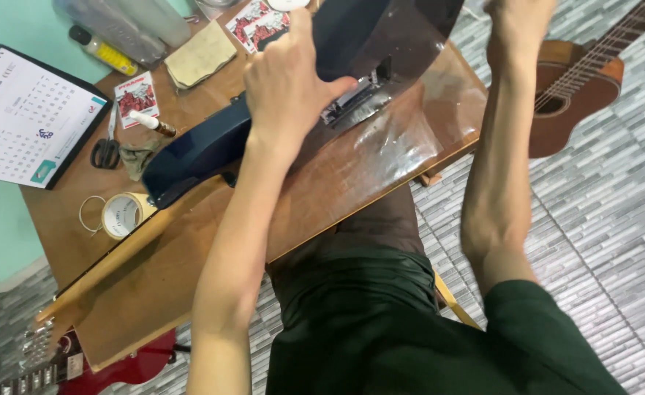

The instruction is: Restringing an electric guitar by threading a new string through the bridge and winding it around the tuning peg.

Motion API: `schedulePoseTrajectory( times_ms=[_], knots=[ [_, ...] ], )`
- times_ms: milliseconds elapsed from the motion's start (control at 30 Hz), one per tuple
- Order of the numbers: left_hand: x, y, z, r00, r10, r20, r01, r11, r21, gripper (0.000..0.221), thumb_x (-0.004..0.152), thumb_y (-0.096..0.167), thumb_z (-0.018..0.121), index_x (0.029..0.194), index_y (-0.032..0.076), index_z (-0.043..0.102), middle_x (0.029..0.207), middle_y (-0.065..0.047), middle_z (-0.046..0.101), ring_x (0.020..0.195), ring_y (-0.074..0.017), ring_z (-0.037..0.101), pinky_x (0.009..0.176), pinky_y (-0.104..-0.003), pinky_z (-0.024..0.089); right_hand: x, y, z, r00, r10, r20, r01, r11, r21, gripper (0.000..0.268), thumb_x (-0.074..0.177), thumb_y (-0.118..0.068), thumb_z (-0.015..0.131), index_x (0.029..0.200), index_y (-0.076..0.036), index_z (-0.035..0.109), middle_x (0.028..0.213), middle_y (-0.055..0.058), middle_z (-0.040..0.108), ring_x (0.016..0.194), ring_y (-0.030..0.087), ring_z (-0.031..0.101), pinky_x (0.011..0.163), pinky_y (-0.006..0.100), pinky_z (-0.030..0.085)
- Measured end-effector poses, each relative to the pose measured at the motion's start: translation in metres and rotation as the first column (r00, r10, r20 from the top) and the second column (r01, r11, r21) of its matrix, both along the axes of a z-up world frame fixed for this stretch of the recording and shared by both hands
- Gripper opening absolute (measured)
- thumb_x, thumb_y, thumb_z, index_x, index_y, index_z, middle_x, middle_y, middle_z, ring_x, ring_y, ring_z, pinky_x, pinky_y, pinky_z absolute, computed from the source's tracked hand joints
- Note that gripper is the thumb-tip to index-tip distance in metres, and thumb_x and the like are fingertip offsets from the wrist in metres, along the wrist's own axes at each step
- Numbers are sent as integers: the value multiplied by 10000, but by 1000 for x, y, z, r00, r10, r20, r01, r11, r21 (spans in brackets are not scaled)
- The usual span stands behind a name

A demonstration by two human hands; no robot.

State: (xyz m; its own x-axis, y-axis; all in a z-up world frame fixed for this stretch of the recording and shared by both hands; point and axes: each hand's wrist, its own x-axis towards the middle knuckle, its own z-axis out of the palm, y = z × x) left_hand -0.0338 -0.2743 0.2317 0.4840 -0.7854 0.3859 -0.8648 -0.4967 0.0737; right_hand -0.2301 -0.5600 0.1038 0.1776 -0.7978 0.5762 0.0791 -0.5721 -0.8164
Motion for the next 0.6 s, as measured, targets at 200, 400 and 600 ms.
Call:
schedulePoseTrajectory(
  times_ms=[200, 400, 600],
  knots=[
    [4, 1, 1, 999, 2, 46, -2, 1000, 6, 903, 719, 718, 1028, 1071, 80, 495, 648, -60, 684, 566, -283, 704, 455, -428, 537, -22, 161, 8, 992, 105, -72, -62, 890, 453, 347, 865, -76, 427, 1013, -144, 734, 768, -51, 525, 581, 55, 443, 512, 211, 385],
    [0, 0, 6, 1000, 28, -8, -28, 1000, 9, 945, 698, 681, 1045, 1207, 81, 522, 712, -87, 734, 660, -360, 734, 504, -465, 549, 17, 202, -51, 974, 205, -101, -173, 950, 259, 187, 1068, -121, 523, 1116, -4, 661, 1059, 128, 701, 992, 231, 664, 882, 340, 547],
    [-1, 0, 7, 999, 32, 14, -32, 999, 3, 986, 711, 681, 1046, 1277, 86, 502, 723, -92, 734, 655, -367, 724, 507, -463, 535, 43, 205, -47, 984, 177, -23, -161, 939, 303, 189, 1048, -142, 525, 1075, -37, 680, 1041, 78, 721, 1006, 202, 673, 902, 337, 528]
  ],
)
